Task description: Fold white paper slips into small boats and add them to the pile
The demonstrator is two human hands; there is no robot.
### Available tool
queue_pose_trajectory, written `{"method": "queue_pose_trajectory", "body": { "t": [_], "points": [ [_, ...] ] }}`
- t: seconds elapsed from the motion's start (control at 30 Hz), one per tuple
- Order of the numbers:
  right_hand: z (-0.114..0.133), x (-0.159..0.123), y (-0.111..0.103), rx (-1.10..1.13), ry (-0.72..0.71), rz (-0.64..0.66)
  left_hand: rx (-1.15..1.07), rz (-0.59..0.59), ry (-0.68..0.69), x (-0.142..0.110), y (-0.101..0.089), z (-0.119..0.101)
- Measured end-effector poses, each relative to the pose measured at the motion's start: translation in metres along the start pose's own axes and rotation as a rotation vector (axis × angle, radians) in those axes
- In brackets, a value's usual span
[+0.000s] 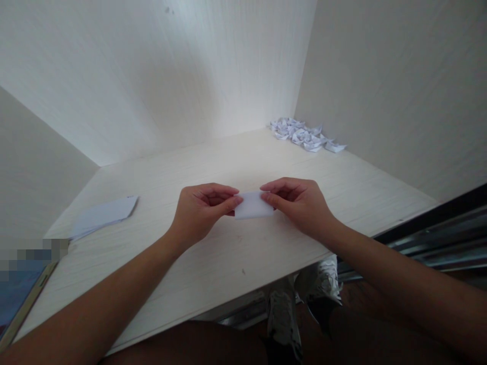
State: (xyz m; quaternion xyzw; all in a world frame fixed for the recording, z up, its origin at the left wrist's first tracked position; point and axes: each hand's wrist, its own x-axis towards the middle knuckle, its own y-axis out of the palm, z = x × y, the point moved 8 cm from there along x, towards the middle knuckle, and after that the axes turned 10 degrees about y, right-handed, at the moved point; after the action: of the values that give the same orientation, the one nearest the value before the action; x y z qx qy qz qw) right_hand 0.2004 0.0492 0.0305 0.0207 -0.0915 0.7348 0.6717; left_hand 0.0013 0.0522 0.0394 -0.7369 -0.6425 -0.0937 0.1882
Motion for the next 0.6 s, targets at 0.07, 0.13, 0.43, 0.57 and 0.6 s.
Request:
{"method": "queue_pose_trajectory", "body": {
  "t": [0.07, 0.13, 0.43, 0.57, 0.6],
  "points": [
    [0.0, 0.0, 0.0, 0.002, 0.001, 0.001, 0.007, -0.007, 0.003, 0.0, 0.0, -0.001],
    [-0.001, 0.0, 0.001, 0.011, 0.007, 0.006, 0.018, -0.015, 0.009, 0.0, -0.001, -0.002],
    [-0.001, -0.001, 0.012, -0.102, 0.018, 0.121, 0.051, 0.058, -0.012, -0.001, 0.005, -0.003],
    [-0.001, -0.003, 0.023, -0.2, 0.017, 0.236, 0.03, 0.086, -0.027, -0.003, 0.01, -0.003],
    [0.0, -0.003, 0.024, -0.231, 0.008, 0.254, 0.025, 0.098, -0.03, -0.003, 0.011, -0.003]
  ]
}}
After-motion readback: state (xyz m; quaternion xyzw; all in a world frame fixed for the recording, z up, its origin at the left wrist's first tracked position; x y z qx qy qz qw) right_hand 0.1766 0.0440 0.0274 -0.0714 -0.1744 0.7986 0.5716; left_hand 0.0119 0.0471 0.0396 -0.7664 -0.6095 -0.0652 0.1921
